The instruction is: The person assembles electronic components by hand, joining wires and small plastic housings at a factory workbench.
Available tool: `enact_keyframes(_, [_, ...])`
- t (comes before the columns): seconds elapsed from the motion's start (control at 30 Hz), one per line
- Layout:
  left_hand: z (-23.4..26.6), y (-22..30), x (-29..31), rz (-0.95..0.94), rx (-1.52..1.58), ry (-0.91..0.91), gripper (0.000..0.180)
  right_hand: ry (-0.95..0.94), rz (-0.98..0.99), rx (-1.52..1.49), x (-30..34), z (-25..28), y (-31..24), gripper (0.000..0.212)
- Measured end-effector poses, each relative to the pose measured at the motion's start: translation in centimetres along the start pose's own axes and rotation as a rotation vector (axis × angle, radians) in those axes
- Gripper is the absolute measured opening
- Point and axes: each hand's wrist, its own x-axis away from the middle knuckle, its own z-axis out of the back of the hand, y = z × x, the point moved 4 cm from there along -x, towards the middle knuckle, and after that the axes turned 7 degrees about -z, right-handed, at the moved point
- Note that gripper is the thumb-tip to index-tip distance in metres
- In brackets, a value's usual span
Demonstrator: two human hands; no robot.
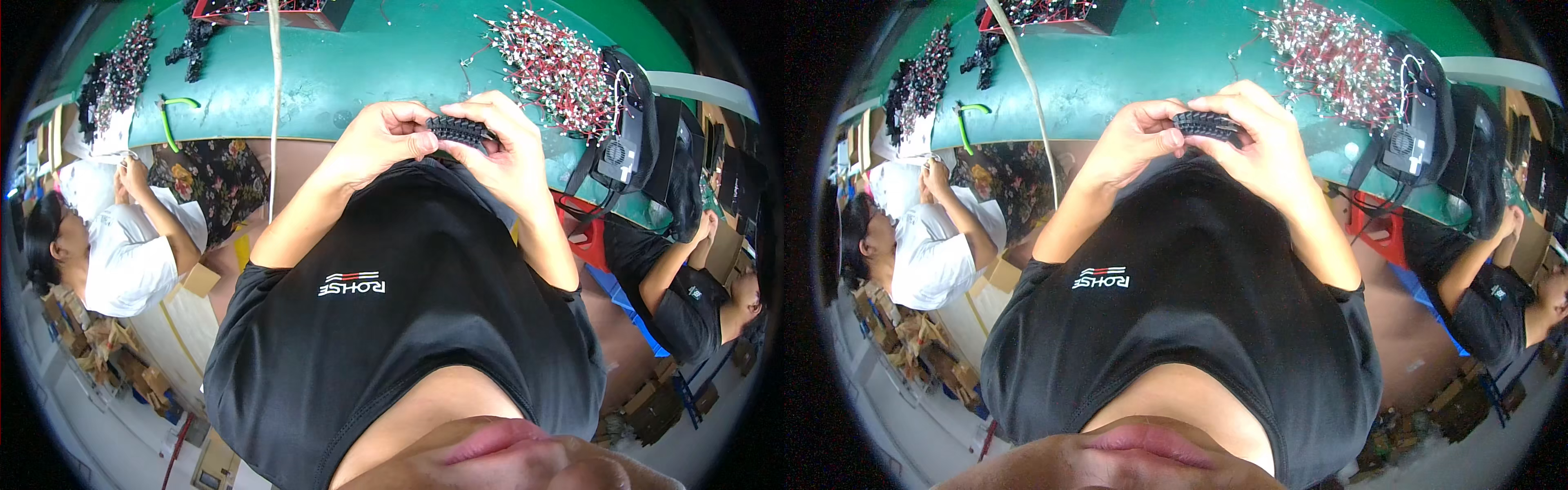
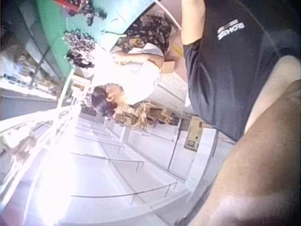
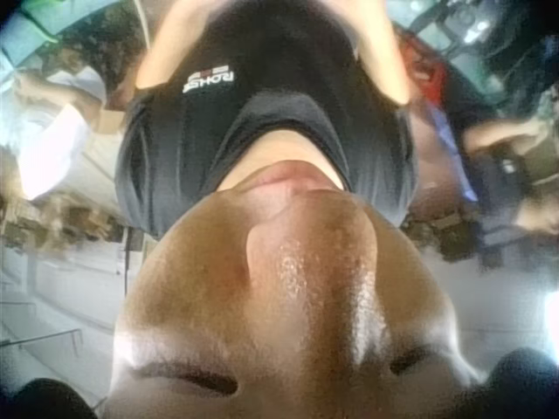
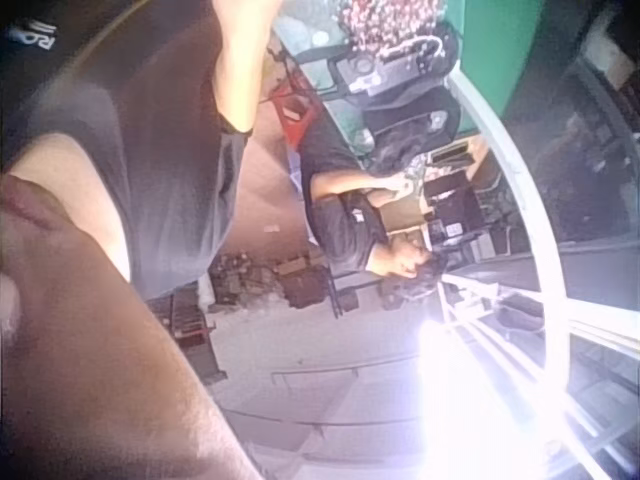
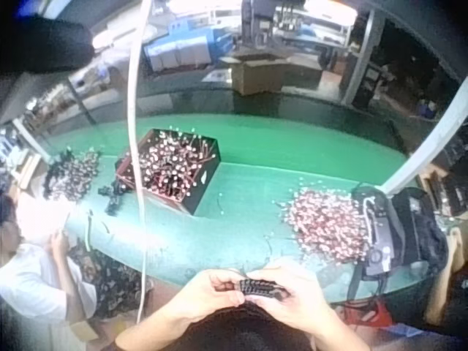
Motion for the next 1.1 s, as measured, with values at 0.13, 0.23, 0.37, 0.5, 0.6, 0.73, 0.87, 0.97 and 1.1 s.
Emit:
enact_keyframes(0.13, [-0.2,-0.1,0.0,0.002,0.055,0.04,0.04,0.005,-0.031,0.019,0.7,0.3,0.4,0.035])
enact_keyframes(0.23, [-0.7,-0.7,-0.1,0.133,0.203,0.007,0.05,0.024,-0.021,0.021,1.2,0.6,1.0,0.036])
enact_keyframes(0.37, [-1.9,-1.4,-0.9,-0.009,0.352,-0.006,0.052,0.022,-0.163,-0.334,1.4,0.0,2.1,0.036])
enact_keyframes(0.5, [-2.3,-2.8,-1.5,-0.028,0.48,-0.024,0.054,0.02,-0.204,-0.68,1.2,-0.6,3.0,0.036])
enact_keyframes(0.6, [-2.9,-2.5,-2.1,0.033,0.519,-0.063,0.064,0.027,-0.235,-0.638,1.5,-0.5,3.3,0.04])
enact_keyframes(0.73, [-3.6,-2.4,-2.3,0.005,0.556,-0.111,0.067,0.083,-0.171,-0.232,1.2,-0.4,2.4,0.043])
enact_keyframes(0.87, [-2.0,-4.0,-1.7,-0.01,0.447,-0.057,0.076,0.012,-0.227,-0.28,1.7,-0.2,2.7,0.044])
enact_keyframes(0.97, [-0.5,-4.7,-0.8,0.078,0.472,0.083,0.078,0.037,-0.268,-0.202,1.5,1.1,3.8,0.039])
enact_keyframes(1.1, [0.9,-3.8,-0.1,0.119,0.613,0.188,0.074,0.222,-0.02,0.533,-2.0,2.0,3.9,0.024])
